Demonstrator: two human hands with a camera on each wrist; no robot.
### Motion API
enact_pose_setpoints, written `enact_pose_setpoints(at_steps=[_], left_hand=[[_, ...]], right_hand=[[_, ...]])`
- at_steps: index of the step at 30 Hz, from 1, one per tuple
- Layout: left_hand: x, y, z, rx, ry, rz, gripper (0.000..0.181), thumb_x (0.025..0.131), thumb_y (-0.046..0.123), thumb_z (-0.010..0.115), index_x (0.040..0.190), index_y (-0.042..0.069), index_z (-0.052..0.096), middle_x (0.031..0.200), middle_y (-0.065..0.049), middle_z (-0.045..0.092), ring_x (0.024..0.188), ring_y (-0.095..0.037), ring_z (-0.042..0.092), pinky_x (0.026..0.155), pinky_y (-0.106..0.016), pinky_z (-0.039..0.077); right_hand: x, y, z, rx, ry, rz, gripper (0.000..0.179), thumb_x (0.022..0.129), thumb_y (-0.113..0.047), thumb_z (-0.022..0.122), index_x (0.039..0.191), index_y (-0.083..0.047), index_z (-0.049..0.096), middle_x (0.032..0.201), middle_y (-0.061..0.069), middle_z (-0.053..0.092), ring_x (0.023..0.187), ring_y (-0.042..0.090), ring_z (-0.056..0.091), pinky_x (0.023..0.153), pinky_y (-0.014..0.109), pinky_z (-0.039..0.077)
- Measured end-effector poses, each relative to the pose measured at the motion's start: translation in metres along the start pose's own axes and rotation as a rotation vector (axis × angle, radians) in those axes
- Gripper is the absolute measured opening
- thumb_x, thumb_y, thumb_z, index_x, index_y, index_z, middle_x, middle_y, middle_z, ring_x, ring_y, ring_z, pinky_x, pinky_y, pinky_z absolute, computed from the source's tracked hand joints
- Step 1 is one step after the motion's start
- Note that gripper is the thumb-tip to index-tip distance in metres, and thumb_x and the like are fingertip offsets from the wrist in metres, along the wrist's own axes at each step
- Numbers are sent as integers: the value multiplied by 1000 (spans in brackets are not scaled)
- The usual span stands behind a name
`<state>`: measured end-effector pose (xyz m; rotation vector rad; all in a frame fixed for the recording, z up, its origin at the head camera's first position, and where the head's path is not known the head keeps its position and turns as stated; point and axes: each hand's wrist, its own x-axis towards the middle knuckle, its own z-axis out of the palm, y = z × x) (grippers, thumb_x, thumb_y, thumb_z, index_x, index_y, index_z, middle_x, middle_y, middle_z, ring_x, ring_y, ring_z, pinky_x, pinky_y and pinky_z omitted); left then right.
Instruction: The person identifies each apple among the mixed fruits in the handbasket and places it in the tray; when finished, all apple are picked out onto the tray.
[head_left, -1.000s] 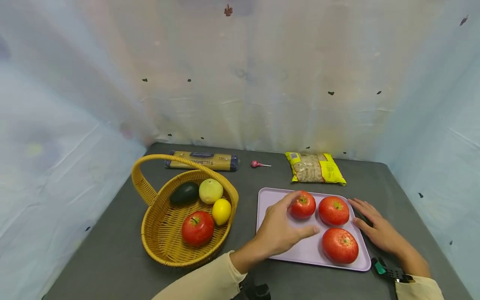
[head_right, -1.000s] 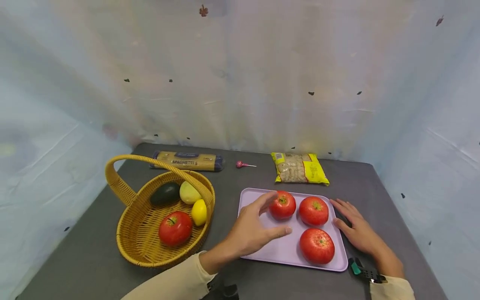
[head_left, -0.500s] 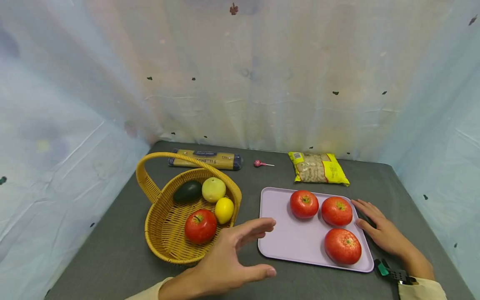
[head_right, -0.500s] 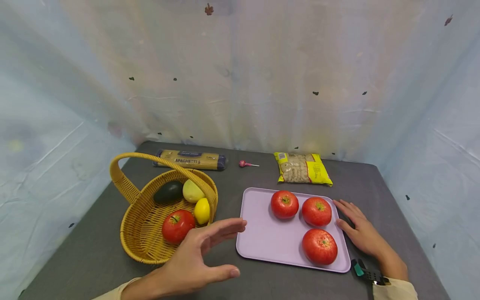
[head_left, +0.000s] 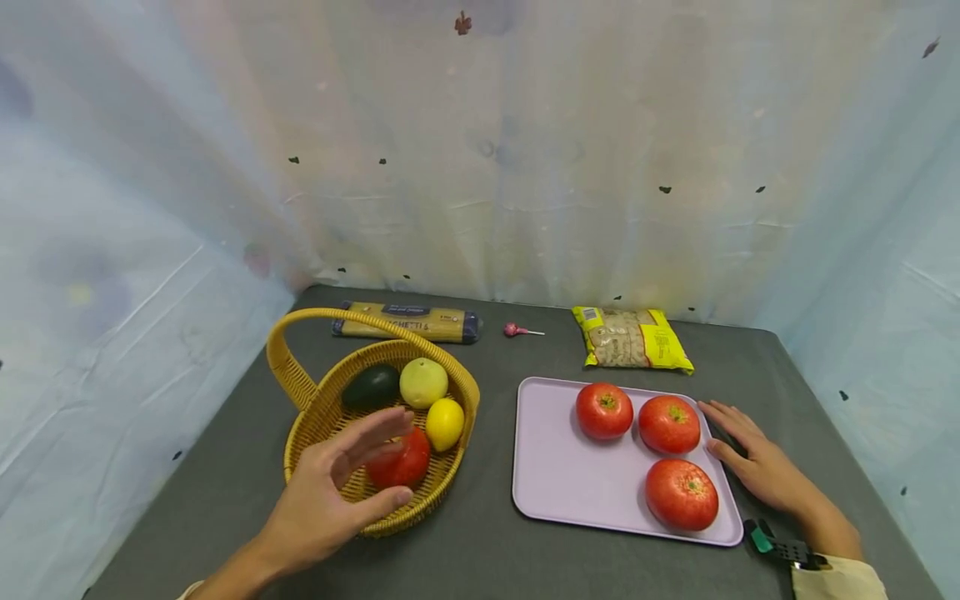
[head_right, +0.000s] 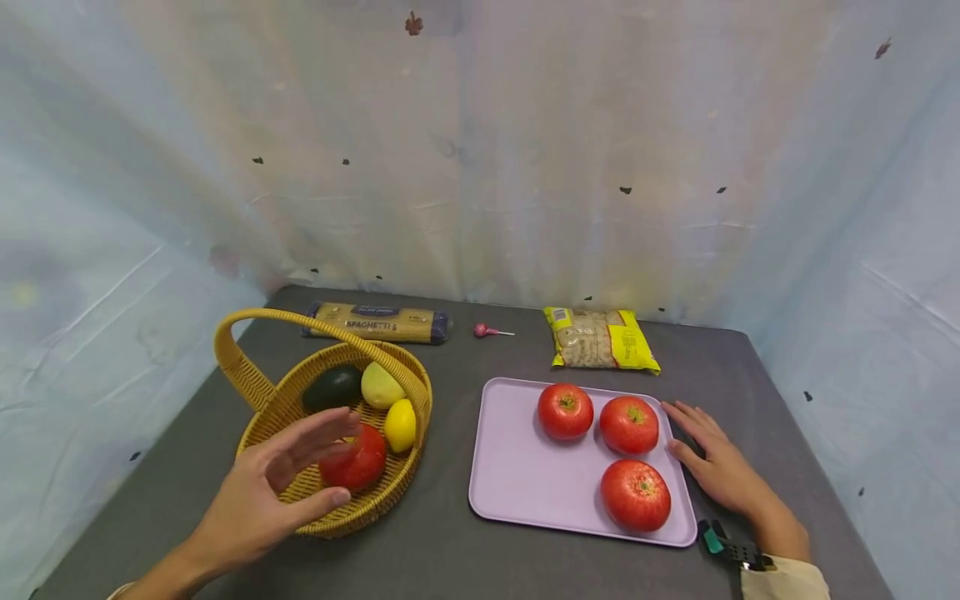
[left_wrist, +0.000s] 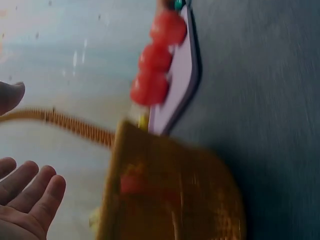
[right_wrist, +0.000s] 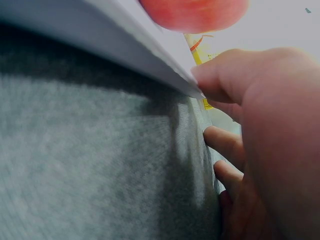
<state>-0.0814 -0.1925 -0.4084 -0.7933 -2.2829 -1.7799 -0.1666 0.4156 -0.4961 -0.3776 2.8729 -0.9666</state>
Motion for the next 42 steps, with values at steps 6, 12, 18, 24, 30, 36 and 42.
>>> enact_pose_setpoints(at_steps=[6,12,18,24,30,36,42], left_hand=[[-3,-18,-25,102,52,-75,77,89,0,90,157,11,56,154,-5,65,139,-14,66,106,-23,58],[1,-32,-31,250,21,-205,72,93,20,91,156,21,58,155,-8,64,135,-23,70,99,-37,65],[11,-32,-28,385,-99,-367,83,90,40,92,158,13,55,153,-19,64,126,-37,72,98,-50,65],[19,-36,-22,505,-203,-417,83,91,43,91,158,10,55,155,-18,62,127,-36,69,96,-51,65],[20,-40,-17,540,-215,-413,78,91,42,91,155,12,59,155,-17,64,129,-37,68,96,-52,64],[19,-43,-16,569,-228,-398,76,91,45,90,155,17,59,153,-13,64,127,-34,68,95,-54,63],[19,-43,-13,576,-250,-371,78,88,42,93,154,19,58,153,-9,64,127,-31,68,95,-51,63]], right_hand=[[1,-2,-1,-7,-2,4,68,111,-32,62,170,-12,37,170,37,31,155,70,16,102,97,23],[1,-2,0,-3,-4,9,68,110,-33,63,170,-12,37,170,37,31,155,70,16,102,97,23],[1,-2,0,-7,-7,17,69,111,-34,62,171,-13,36,171,36,31,156,70,16,102,97,23],[1,-1,0,-12,7,4,68,110,-33,63,170,-13,38,170,36,32,155,69,17,102,97,23],[0,-1,1,-7,9,2,68,110,-33,64,170,-13,38,170,36,32,155,69,17,103,97,23],[1,-2,0,-7,13,-3,68,110,-32,64,170,-13,38,170,36,33,155,69,18,102,97,24],[1,-2,0,-3,17,-8,68,110,-31,64,170,-13,39,170,36,32,155,70,17,102,97,23]])
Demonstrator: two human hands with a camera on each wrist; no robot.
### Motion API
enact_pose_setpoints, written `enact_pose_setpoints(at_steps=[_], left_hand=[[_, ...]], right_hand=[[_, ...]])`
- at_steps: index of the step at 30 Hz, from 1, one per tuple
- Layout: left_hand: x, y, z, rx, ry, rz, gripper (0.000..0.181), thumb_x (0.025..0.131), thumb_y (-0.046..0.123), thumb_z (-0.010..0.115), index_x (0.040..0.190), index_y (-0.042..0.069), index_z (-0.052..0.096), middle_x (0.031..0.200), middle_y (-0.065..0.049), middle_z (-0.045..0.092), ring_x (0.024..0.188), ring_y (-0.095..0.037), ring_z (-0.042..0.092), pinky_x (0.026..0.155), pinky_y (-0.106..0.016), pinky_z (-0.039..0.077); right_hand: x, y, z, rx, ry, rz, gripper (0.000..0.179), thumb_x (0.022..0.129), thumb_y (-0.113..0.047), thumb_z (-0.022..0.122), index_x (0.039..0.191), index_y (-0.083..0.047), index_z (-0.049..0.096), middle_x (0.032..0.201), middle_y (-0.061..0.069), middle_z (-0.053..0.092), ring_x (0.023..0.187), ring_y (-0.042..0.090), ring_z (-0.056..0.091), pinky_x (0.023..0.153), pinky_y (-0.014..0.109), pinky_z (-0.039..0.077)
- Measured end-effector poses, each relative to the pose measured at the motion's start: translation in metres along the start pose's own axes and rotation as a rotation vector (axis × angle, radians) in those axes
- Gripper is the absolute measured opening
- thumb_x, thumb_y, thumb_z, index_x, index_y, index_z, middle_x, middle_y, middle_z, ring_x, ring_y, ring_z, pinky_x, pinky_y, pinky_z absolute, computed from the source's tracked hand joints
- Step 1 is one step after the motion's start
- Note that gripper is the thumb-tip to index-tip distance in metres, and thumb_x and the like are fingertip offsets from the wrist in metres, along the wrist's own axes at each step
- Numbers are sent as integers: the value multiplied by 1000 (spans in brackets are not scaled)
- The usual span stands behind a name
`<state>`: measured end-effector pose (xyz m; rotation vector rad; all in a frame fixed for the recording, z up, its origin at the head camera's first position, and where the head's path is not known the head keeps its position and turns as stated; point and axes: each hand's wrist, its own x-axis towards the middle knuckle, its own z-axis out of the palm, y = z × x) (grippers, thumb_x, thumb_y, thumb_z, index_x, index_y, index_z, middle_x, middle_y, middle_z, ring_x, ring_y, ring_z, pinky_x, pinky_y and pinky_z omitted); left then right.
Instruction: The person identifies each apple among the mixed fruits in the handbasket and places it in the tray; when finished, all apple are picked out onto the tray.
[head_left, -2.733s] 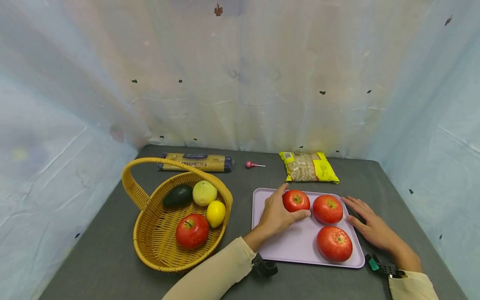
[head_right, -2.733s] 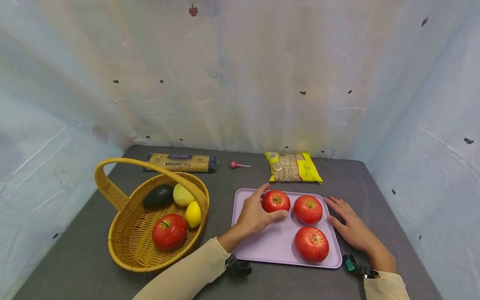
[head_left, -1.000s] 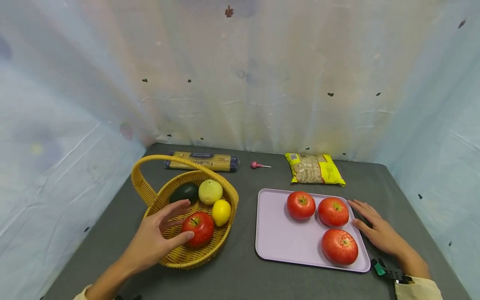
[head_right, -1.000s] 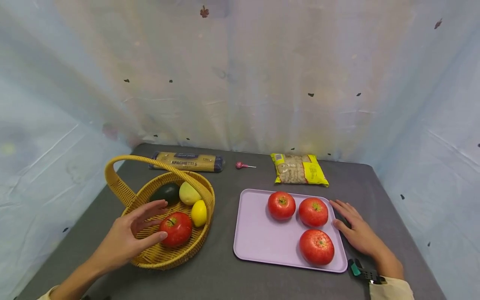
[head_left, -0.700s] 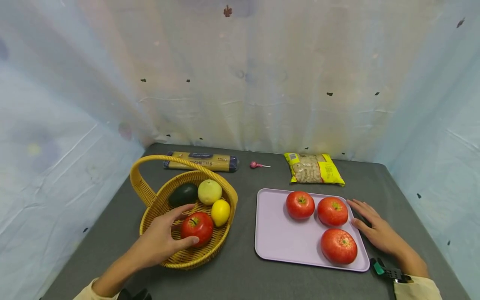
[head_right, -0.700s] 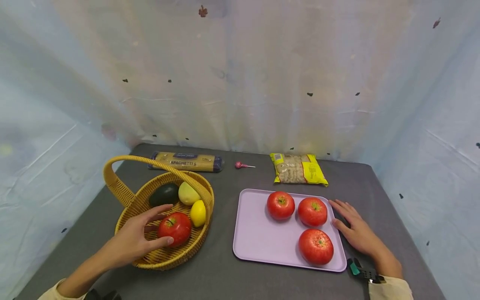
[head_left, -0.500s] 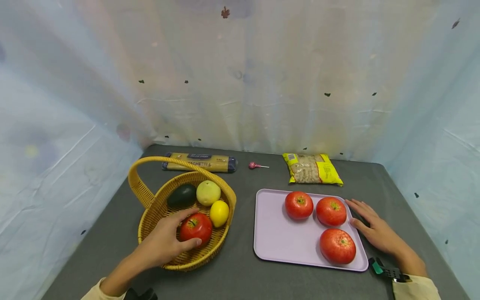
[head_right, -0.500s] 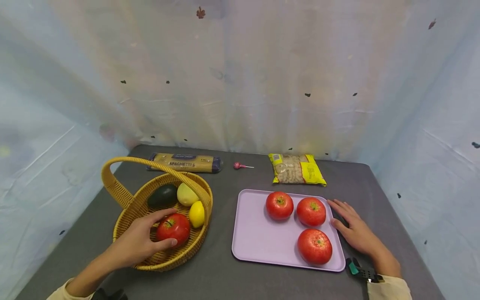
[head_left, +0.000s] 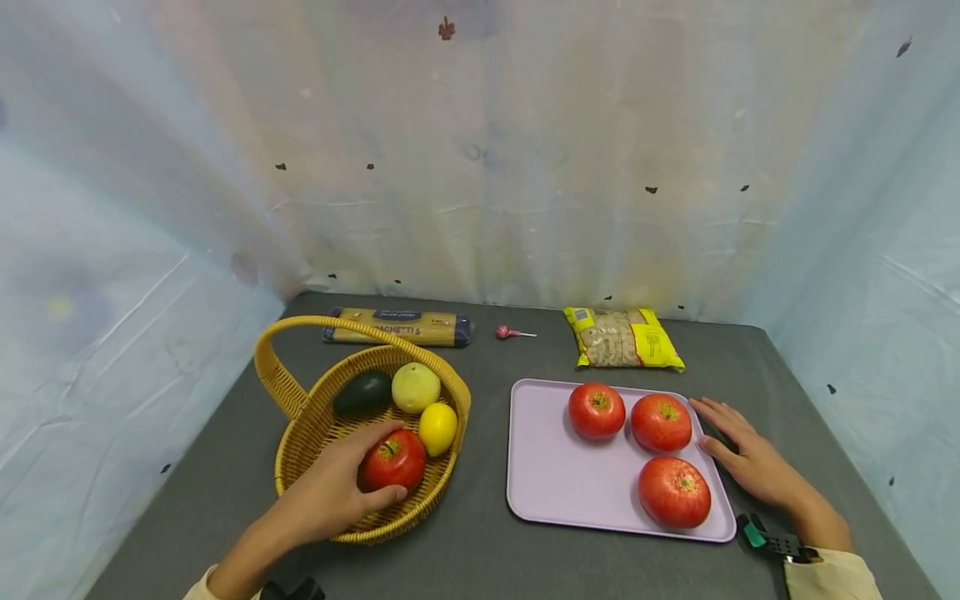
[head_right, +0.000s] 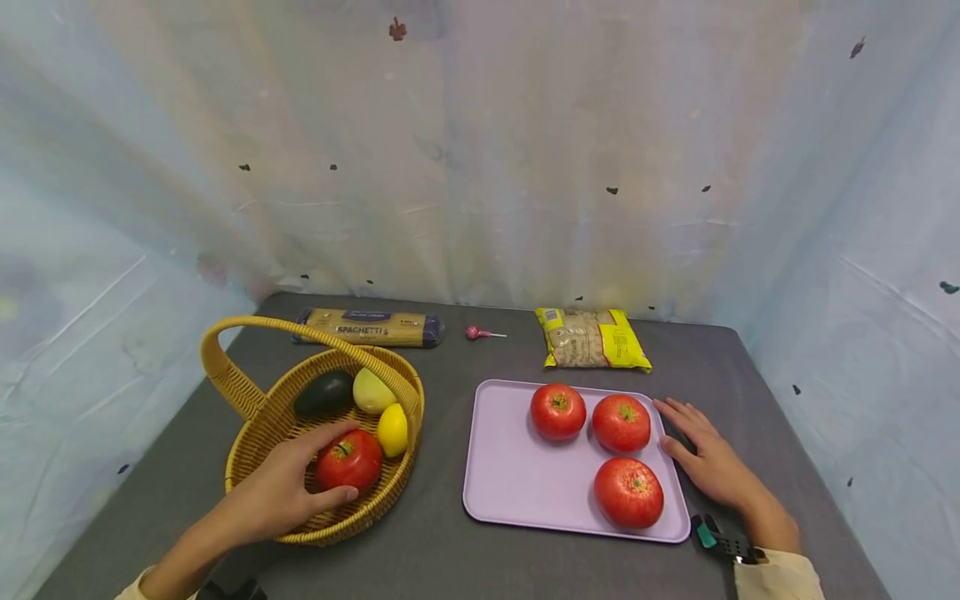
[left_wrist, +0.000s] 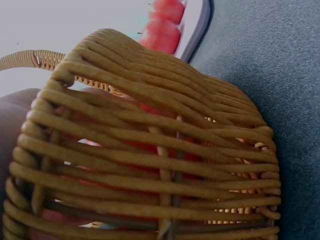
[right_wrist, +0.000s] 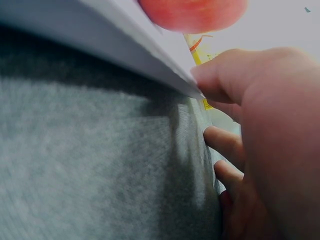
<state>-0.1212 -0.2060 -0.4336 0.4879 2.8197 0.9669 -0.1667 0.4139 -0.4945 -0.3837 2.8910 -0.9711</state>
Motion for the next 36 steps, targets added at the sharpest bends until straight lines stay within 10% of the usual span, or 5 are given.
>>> enact_pose_setpoints(at_steps=[7,24,36], left_hand=[[-2,2,3,9,22,8,78,86,39,95,153,20,60,149,-3,67,124,-25,69,96,-49,63],[-13,1,9,-7,307,139,84,78,28,102,152,25,62,151,-1,67,123,-24,73,90,-42,67],[-17,6,-3,-320,314,301,84,79,14,101,153,21,63,151,3,63,130,-8,65,91,-27,65]], right_hand=[[-1,1,1,-3,-5,11,68,110,-32,64,170,-13,39,170,36,32,155,70,17,103,97,23],[0,0,1,-19,-3,15,69,110,-34,64,170,-13,39,170,36,32,155,69,18,103,97,24],[0,0,1,-14,2,15,68,110,-33,64,170,-14,39,171,35,32,156,69,18,103,97,23]])
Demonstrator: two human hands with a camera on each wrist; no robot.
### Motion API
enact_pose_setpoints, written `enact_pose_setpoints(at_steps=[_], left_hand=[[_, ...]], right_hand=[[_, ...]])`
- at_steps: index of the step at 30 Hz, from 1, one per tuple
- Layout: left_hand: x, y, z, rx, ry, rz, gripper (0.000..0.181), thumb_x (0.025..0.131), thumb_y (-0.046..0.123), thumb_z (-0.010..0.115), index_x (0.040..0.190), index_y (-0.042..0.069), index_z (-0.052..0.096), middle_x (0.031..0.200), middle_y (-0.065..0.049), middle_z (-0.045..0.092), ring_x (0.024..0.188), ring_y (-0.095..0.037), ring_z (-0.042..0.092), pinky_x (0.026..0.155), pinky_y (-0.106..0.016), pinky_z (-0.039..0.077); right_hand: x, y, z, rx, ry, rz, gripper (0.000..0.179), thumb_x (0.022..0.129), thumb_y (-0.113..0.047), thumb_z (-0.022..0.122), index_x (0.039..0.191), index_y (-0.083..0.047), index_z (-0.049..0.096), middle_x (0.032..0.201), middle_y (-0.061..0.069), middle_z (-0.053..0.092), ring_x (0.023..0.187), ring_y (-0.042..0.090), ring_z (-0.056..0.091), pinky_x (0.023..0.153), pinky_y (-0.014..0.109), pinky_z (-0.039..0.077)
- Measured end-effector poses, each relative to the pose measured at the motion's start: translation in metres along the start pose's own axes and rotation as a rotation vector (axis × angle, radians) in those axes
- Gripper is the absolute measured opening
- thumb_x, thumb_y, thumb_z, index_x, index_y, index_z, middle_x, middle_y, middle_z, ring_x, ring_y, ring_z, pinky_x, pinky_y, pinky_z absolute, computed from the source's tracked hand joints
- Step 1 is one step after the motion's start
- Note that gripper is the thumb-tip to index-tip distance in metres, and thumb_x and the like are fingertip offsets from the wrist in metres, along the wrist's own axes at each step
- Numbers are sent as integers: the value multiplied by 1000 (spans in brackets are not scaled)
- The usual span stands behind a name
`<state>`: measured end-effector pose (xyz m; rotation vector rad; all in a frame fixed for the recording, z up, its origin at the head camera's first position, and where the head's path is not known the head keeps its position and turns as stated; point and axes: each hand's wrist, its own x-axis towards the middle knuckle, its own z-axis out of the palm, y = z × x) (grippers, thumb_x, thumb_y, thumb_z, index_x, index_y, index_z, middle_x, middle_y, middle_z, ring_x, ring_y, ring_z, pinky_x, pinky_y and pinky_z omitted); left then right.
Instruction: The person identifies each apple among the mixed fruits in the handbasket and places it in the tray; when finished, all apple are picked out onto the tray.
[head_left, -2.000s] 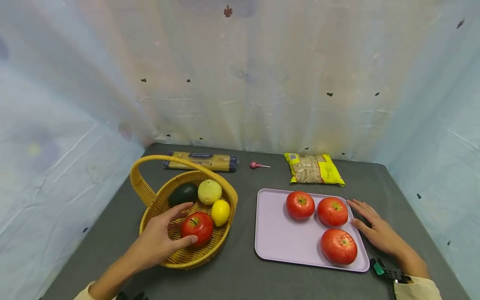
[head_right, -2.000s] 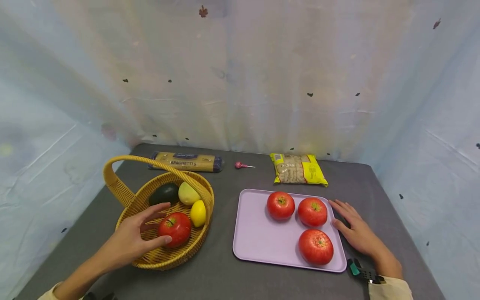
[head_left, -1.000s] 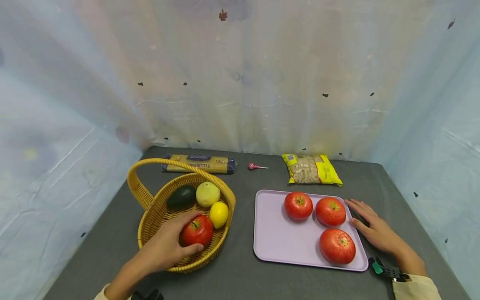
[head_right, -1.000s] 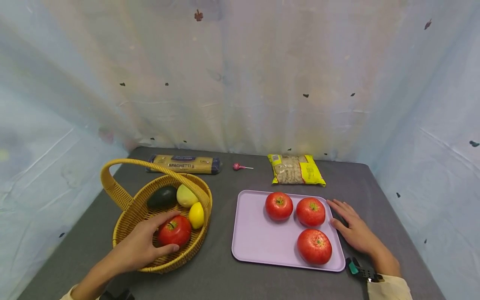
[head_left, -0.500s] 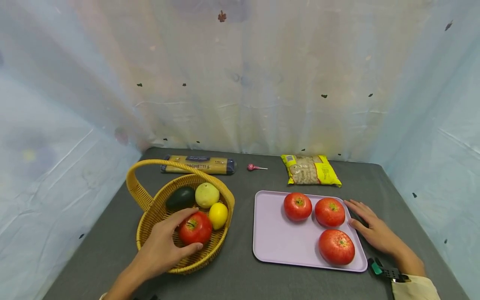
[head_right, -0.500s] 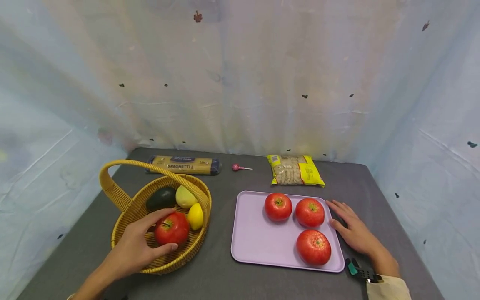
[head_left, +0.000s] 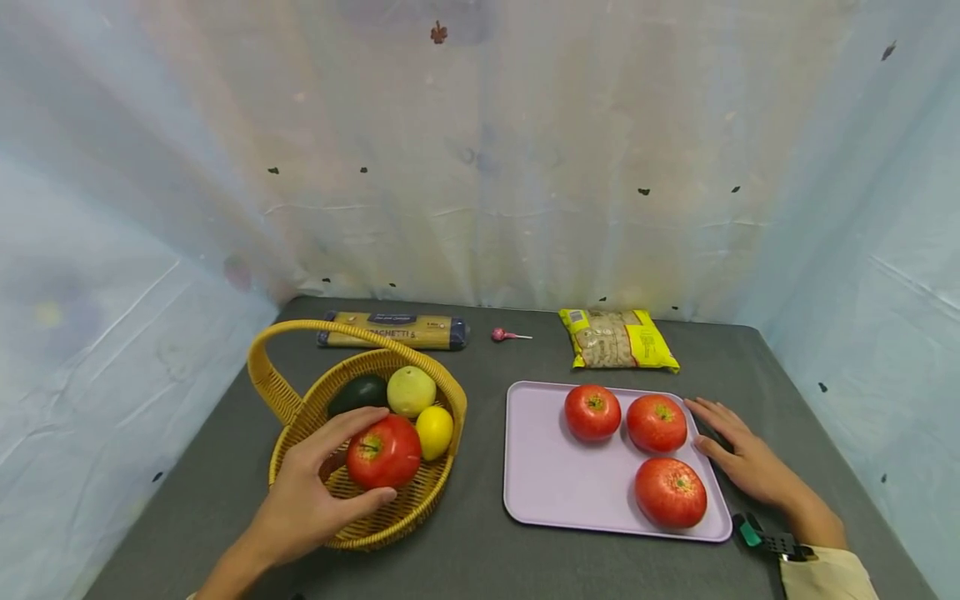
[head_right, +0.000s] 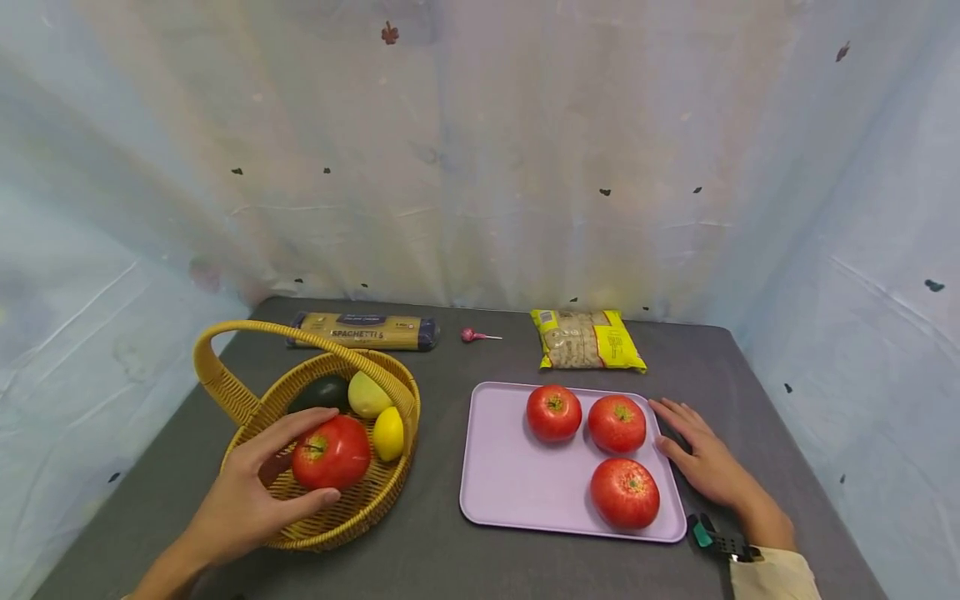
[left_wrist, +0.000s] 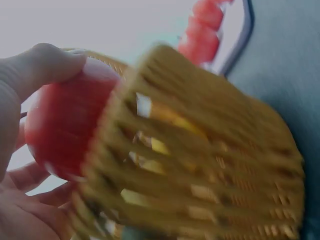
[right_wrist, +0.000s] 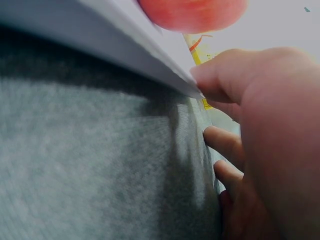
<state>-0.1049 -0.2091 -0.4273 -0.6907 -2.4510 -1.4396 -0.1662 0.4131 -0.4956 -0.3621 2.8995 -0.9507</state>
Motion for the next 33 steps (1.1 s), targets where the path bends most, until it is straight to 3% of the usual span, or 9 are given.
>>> enact_pose_setpoints(at_steps=[4,8,19,28,33], left_hand=[[6,16,1,-113,-41,33,86,79,6,99,154,20,61,152,-1,62,130,-11,65,91,-29,66],[13,36,4,-156,-108,100,87,80,5,98,156,19,59,154,-4,61,131,-17,66,96,-31,65],[41,77,26,-34,-239,292,81,86,31,96,157,25,58,155,5,64,140,-19,63,107,-40,61],[64,103,51,-106,-427,327,76,91,32,92,158,27,57,157,8,60,141,-15,60,107,-37,61],[75,111,69,-140,-480,387,77,91,30,92,158,23,56,159,6,58,145,-15,58,110,-34,58]], right_hand=[[0,-1,1,4,0,-3,68,110,-33,65,170,-14,39,171,35,32,155,69,18,104,97,23],[-1,-1,2,7,0,-6,67,109,-32,65,169,-14,40,170,35,33,155,69,19,104,96,23],[0,2,1,4,6,-4,68,110,-32,64,170,-14,39,171,36,31,155,69,17,104,96,22],[-1,0,0,-1,9,-4,67,110,-33,64,170,-14,39,171,35,32,156,69,17,104,96,23],[-1,-1,1,4,9,-13,67,109,-31,64,170,-14,40,170,35,33,155,69,18,104,96,24]])
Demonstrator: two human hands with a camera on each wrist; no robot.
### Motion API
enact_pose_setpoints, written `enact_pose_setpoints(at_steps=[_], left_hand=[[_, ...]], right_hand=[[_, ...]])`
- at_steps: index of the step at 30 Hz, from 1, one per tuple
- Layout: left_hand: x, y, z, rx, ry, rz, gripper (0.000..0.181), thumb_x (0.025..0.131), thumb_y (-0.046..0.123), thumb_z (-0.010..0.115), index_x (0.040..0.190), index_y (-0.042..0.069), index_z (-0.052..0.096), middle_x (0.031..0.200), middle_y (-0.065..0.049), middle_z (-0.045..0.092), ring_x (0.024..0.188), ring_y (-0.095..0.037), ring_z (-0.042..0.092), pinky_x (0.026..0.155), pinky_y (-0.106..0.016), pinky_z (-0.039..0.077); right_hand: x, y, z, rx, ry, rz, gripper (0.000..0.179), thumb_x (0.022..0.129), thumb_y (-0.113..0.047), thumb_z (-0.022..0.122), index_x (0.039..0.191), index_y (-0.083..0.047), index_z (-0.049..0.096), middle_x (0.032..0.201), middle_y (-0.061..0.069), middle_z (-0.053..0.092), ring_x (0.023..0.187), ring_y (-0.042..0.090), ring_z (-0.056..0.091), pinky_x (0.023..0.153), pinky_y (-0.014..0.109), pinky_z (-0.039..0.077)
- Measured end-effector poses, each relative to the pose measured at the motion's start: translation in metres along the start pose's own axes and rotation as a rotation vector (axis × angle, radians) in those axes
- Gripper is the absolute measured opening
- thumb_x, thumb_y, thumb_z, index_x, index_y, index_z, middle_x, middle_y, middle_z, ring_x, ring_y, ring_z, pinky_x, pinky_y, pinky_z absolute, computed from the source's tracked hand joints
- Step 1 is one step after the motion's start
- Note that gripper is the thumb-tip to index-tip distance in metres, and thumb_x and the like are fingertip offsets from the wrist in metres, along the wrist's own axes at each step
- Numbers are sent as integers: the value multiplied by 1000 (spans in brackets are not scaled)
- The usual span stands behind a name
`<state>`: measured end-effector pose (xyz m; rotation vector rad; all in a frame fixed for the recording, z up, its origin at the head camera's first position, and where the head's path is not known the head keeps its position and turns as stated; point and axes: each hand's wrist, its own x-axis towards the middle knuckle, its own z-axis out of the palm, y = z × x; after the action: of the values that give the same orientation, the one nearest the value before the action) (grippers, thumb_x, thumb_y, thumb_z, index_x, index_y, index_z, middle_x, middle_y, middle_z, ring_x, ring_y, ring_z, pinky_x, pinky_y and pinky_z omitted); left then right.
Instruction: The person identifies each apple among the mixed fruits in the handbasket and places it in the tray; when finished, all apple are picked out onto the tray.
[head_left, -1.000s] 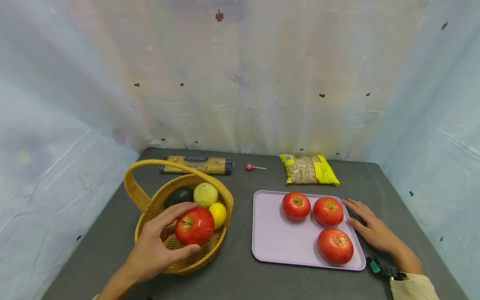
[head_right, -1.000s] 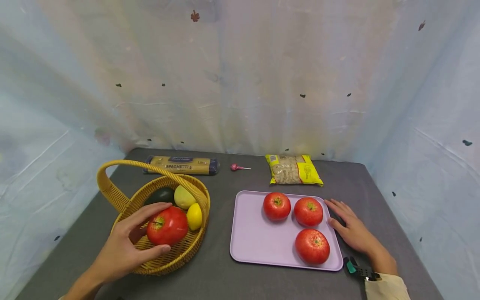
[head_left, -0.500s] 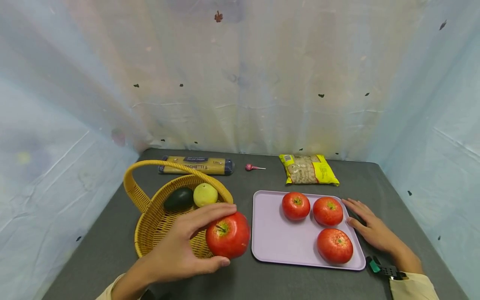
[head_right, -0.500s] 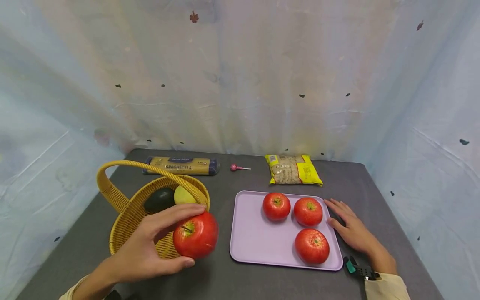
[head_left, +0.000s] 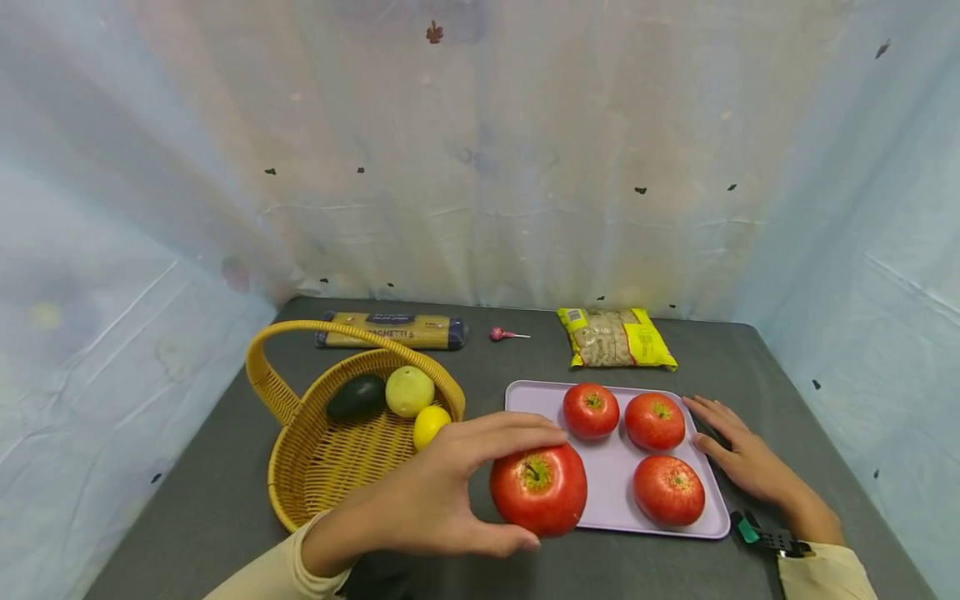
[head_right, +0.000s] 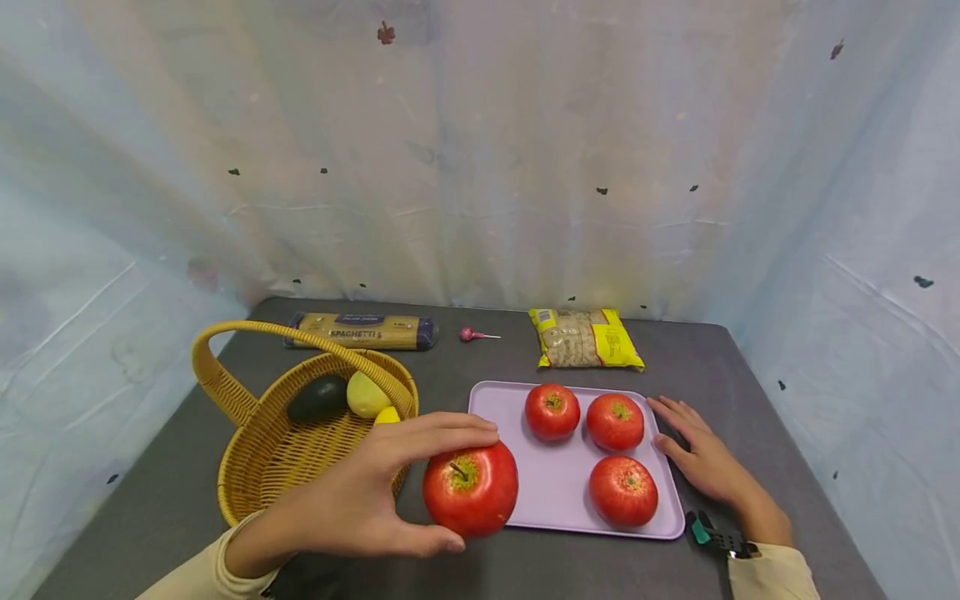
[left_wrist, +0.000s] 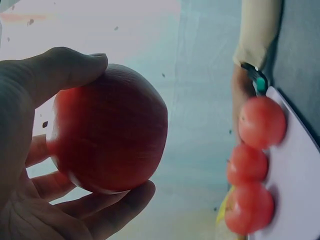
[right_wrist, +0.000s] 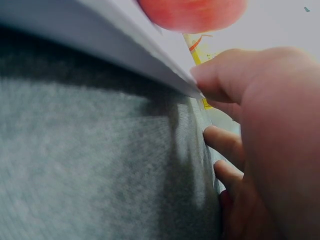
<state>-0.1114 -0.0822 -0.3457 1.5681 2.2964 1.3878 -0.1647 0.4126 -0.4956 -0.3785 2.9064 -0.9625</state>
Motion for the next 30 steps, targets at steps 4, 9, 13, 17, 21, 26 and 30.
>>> enact_pose_setpoints(at_steps=[4,9,13,17,21,26,30], left_hand=[[17,-2,10,-1,-11,71,79,89,27,92,158,19,56,161,4,58,147,-14,57,111,-29,56],[36,-5,24,-11,-9,116,78,88,25,94,156,17,57,159,2,60,145,-11,56,110,-22,54],[51,-6,35,10,-12,130,78,87,27,94,155,17,58,157,2,61,145,-7,55,111,-19,52],[61,-4,44,7,-31,119,78,88,27,93,157,17,57,158,3,61,145,-5,54,112,-18,50],[68,-5,51,-1,-29,117,79,88,26,94,157,17,57,158,3,61,145,-5,53,111,-16,50],[70,-10,58,9,-19,96,78,87,29,94,156,16,59,157,2,62,144,-7,54,111,-17,49],[71,-17,62,12,-26,60,77,86,30,94,154,17,60,155,1,63,143,-9,55,113,-19,49]], right_hand=[[0,1,0,-1,2,-2,67,109,-30,65,169,-14,40,170,35,33,155,69,19,104,96,25],[0,1,0,-2,2,-1,67,109,-29,65,169,-14,40,170,35,34,155,69,20,104,96,25],[0,1,0,7,2,-6,67,109,-29,64,170,-14,39,171,34,34,155,68,20,104,95,26],[0,2,-1,18,6,-17,67,110,-28,64,170,-15,39,171,34,33,156,68,20,104,95,25],[1,3,-1,22,9,-22,67,110,-28,63,170,-15,39,171,35,33,155,68,19,104,96,25],[2,2,0,5,3,-11,67,110,-29,64,170,-15,39,171,34,33,155,67,21,105,95,26],[1,2,0,4,2,-7,67,110,-29,64,170,-15,39,171,34,33,155,68,20,105,95,25]])
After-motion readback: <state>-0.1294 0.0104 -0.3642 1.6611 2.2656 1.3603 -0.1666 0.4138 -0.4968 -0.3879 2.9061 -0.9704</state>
